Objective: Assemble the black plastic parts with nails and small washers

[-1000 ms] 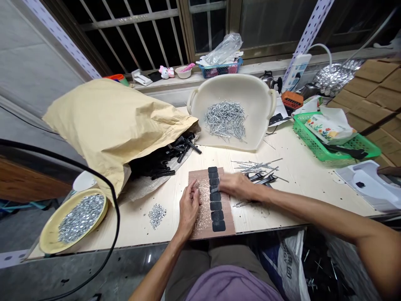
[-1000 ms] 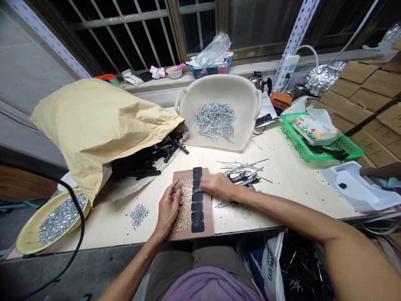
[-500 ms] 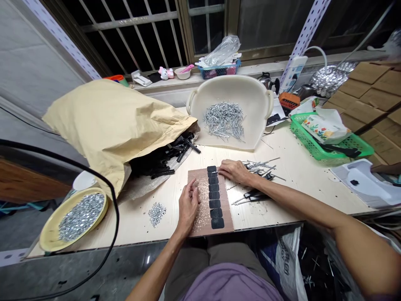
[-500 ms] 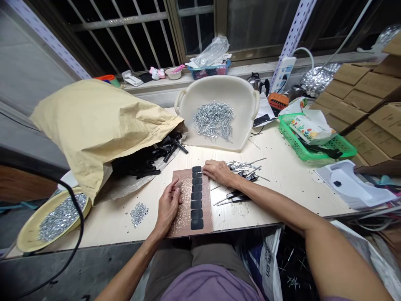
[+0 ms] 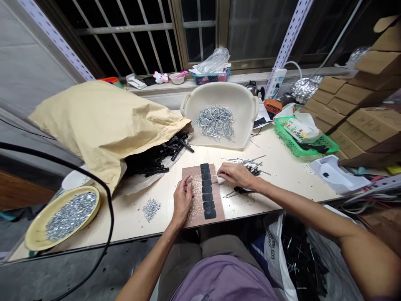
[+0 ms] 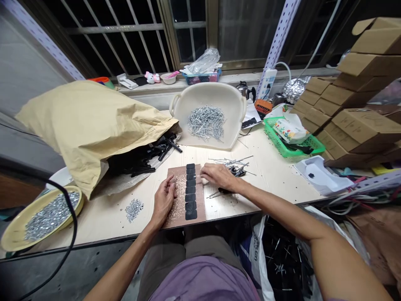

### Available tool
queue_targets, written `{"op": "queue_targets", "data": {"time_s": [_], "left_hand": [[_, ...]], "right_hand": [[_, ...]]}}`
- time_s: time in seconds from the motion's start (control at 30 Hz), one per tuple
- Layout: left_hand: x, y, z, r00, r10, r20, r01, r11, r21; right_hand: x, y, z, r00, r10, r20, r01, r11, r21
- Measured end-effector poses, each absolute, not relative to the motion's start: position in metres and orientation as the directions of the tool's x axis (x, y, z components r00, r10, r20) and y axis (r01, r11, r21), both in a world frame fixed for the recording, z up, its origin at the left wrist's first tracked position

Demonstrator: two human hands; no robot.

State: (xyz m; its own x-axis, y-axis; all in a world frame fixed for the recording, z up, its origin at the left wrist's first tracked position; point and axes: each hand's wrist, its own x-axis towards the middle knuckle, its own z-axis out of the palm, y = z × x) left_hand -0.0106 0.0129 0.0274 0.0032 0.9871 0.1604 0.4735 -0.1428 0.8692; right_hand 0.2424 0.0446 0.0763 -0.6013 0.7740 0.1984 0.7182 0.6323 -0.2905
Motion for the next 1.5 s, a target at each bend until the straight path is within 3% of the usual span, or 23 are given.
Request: {"op": "queue_targets", "data": {"time_s": [0.13, 0.27, 0.53, 0.83, 1.0, 1.13, 1.33, 1.5], "left_hand": [[-0.011, 0.013, 0.027, 0.006, 0.984, 0.176, 0.488, -0.156, 0.859], [-0.011, 0.014, 0.027, 0.018, 0.975, 0.22, 0.498, -0.199, 0.844], [-0.014, 0.014, 0.027, 0.029, 0.96, 0.277, 0.504, -0.254, 0.826], [-0.018, 0.017, 0.019, 0.061, 0.947, 0.314, 0.446, -0.308, 0.84], [-0.02, 0.017, 0.021, 0.085, 0.953, 0.292, 0.429, -0.3, 0.852], [-0.021, 0.017, 0.023, 0.108, 0.948, 0.3, 0.426, -0.317, 0.847], [-0.023, 0.019, 0.022, 0.12, 0.944, 0.309, 0.435, -0.33, 0.838], [-0.024, 0.02, 0.022, 0.122, 0.939, 0.321, 0.442, -0.341, 0.83]], "right_hand": [[0.274, 0.034, 0.098, -0.609, 0.793, -0.015, 0.788, 0.604, -0.12], [0.274, 0.014, 0.088, -0.542, 0.798, -0.263, 0.813, 0.577, 0.074], [0.248, 0.011, 0.071, -0.482, 0.83, -0.282, 0.795, 0.549, 0.258], [0.247, 0.012, 0.066, -0.458, 0.83, -0.317, 0.79, 0.544, 0.283], [0.253, 0.011, 0.074, -0.386, 0.898, -0.211, 0.875, 0.429, 0.223], [0.274, 0.017, 0.097, -0.243, 0.97, -0.02, 0.963, 0.244, 0.116], [0.317, 0.018, 0.13, 0.126, 0.952, 0.28, 0.981, -0.077, -0.179], [0.341, 0.002, 0.137, 0.417, 0.83, 0.37, 0.862, -0.233, -0.45]]}}
